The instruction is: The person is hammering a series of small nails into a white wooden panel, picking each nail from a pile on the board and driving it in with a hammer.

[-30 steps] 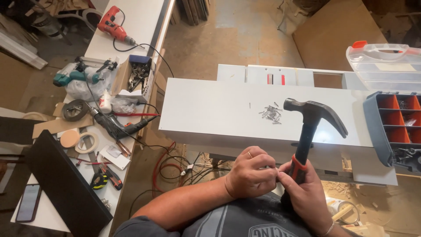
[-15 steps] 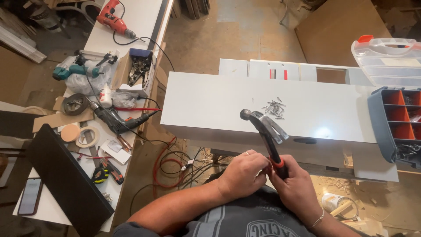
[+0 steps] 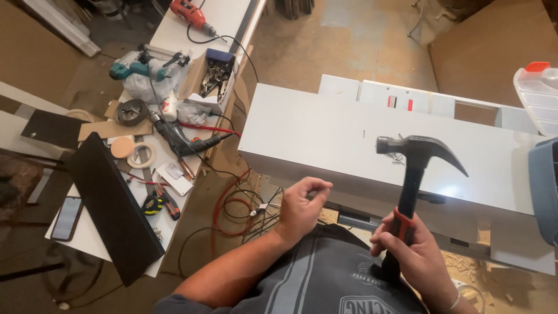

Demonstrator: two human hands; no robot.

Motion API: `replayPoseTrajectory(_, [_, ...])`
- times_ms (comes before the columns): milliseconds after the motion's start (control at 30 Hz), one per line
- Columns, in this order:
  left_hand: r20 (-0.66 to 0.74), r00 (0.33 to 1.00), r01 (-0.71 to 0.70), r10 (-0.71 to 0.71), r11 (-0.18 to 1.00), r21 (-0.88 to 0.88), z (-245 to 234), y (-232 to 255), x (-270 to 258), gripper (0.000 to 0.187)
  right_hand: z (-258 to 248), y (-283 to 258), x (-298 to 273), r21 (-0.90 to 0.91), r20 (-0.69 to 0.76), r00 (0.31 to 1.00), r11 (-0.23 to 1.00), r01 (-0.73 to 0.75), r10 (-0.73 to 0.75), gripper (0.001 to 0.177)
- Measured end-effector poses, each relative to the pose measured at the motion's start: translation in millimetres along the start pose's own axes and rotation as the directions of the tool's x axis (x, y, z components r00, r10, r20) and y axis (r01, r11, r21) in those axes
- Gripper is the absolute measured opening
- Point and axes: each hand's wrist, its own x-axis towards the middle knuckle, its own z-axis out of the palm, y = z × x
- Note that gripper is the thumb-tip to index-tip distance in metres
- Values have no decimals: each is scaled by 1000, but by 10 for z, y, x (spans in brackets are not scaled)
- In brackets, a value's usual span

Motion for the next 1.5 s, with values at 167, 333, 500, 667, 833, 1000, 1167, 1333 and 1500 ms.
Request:
replayPoseTrajectory(167, [-193, 981, -35, 2, 985, -168, -36, -193, 160, 6, -230, 394, -28, 84, 235, 971, 995, -60, 39, 33])
replayPoseTrajectory(333, [-195, 879, 381, -435, 887, -259, 7, -104, 395, 7, -178, 274, 44, -26, 145, 980, 991, -135, 137, 39])
replayPoseTrajectory(500, [-227, 914, 300, -337, 936, -182, 4, -142, 368, 11, -153, -64, 60, -176, 141, 983, 980, -92, 118, 43])
replayPoseTrajectory(667, [-246, 947, 198, -204, 979, -50, -81, -145, 373, 11, -103, -363, 84, -423, 79, 978, 894, -144, 195, 41])
replayPoseTrajectory(833, [-150, 939, 325, -308, 940, 107, -203, 10, 427, 14, -34, -752, 124, -778, 61, 947, 610, -153, 315, 57])
replayPoseTrajectory(1000, [-129, 952, 302, -279, 929, 216, -247, -11, 458, 13, -55, -1025, 190, -901, 37, 936, 417, -121, 351, 76])
replayPoseTrajectory(1167, [-151, 978, 187, -146, 933, 308, -243, -169, 457, 13, -156, -979, 247, -944, 148, 970, 319, 81, 191, 75])
replayPoseTrajectory(1333, [-120, 966, 253, -228, 929, 270, -260, -61, 454, 20, -101, -976, 324, -943, 253, 957, 255, 212, 140, 73])
replayPoseTrajectory(1500, [-119, 978, 198, -171, 940, 278, -246, -90, 449, 15, -124, -1032, 254, -890, 352, 936, 305, 340, -17, 74])
